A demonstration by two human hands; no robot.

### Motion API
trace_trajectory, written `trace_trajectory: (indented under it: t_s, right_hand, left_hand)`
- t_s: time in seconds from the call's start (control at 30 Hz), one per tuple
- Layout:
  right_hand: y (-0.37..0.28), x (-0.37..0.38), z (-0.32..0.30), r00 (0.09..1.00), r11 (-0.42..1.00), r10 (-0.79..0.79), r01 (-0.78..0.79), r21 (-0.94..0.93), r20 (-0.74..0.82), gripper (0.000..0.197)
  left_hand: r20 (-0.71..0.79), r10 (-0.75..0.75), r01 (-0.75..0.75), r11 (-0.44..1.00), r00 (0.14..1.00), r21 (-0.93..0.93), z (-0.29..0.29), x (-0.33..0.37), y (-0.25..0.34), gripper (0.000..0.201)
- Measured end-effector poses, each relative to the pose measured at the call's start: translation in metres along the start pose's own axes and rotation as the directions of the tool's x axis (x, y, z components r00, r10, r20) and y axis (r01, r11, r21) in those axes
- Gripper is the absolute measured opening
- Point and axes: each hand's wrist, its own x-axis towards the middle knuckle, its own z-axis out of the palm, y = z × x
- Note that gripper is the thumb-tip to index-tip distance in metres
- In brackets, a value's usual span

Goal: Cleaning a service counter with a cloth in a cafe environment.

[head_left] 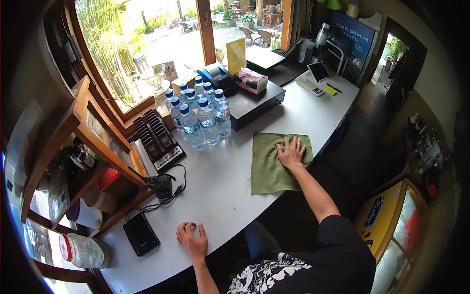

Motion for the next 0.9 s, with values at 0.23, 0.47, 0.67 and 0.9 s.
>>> trace_trajectory:
  t_s: [0.23,0.47,0.67,0.9]
  right_hand:
    - [-0.083,-0.108,-0.02,0.685,0.68,-0.725,0.697,0.228,0.07,0.052]
    - [-0.01,0.009,-0.021,0.968,0.971,-0.235,0.237,-0.016,0.087,0.074]
    - [-0.09,-0.082,-0.006,0.937,0.966,-0.255,0.256,0.026,0.238,0.092]
    - [-0.077,-0.113,-0.044,0.519,0.364,-0.854,0.657,0.66,-0.045,0.047]
  left_hand:
    - [-0.01,-0.016,0.016,1.0,1.0,0.008,-0.004,-0.002,-0.005,0.018]
    - [-0.002,-0.015,0.015,1.0,1.0,-0.023,-0.003,-0.002,0.001,0.019]
    - [0.0,-0.024,0.024,0.999,1.0,-0.026,-0.002,-0.002,-0.001,0.019]
    - [-0.004,-0.032,0.032,0.999,0.999,-0.027,-0.004,-0.001,-0.002,0.019]
